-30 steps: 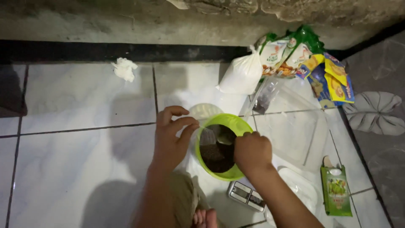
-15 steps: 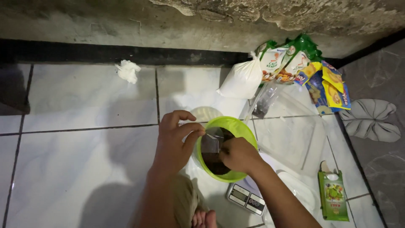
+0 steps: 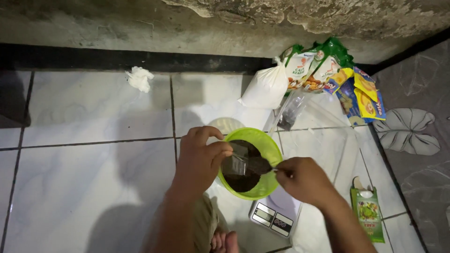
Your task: Packaging dark powder into small plastic bags using a spoon and a digital scale on the floor.
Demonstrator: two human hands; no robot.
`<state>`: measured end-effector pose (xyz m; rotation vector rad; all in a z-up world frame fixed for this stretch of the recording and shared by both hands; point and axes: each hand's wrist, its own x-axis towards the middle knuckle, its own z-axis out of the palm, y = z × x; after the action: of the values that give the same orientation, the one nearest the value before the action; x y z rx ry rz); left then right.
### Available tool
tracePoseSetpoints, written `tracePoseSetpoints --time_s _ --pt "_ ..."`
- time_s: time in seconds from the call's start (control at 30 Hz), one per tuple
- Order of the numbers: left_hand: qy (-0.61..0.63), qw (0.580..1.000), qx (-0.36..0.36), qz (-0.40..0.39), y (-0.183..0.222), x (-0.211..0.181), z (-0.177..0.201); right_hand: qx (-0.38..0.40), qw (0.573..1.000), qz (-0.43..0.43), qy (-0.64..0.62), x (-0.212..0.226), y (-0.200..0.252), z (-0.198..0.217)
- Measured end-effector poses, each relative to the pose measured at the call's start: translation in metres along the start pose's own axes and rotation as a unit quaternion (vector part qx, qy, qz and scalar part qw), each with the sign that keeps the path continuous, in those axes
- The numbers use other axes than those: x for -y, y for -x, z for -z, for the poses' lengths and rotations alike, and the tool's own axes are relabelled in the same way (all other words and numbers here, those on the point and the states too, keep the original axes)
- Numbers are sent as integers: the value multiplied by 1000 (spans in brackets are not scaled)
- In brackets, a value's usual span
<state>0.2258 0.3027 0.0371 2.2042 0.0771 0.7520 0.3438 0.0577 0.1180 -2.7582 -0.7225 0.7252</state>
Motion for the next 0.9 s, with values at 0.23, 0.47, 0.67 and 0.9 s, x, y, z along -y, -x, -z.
tracePoseSetpoints --time_s 0.23,0.47,0.67,0.9 --pt "-16 999 30 8 -5 -22 -4 -6 996 -25 89 14 25 38" --pt "-81 996 42 -15 -10 -35 -24 27 985 -15 167 42 15 32" --pt "-66 997 33 -29 -10 -45 -32 41 958 -5 283 56 6 19" --pt "-29 1000 -3 10 -11 -40 -30 -62 904 26 421 61 34 40"
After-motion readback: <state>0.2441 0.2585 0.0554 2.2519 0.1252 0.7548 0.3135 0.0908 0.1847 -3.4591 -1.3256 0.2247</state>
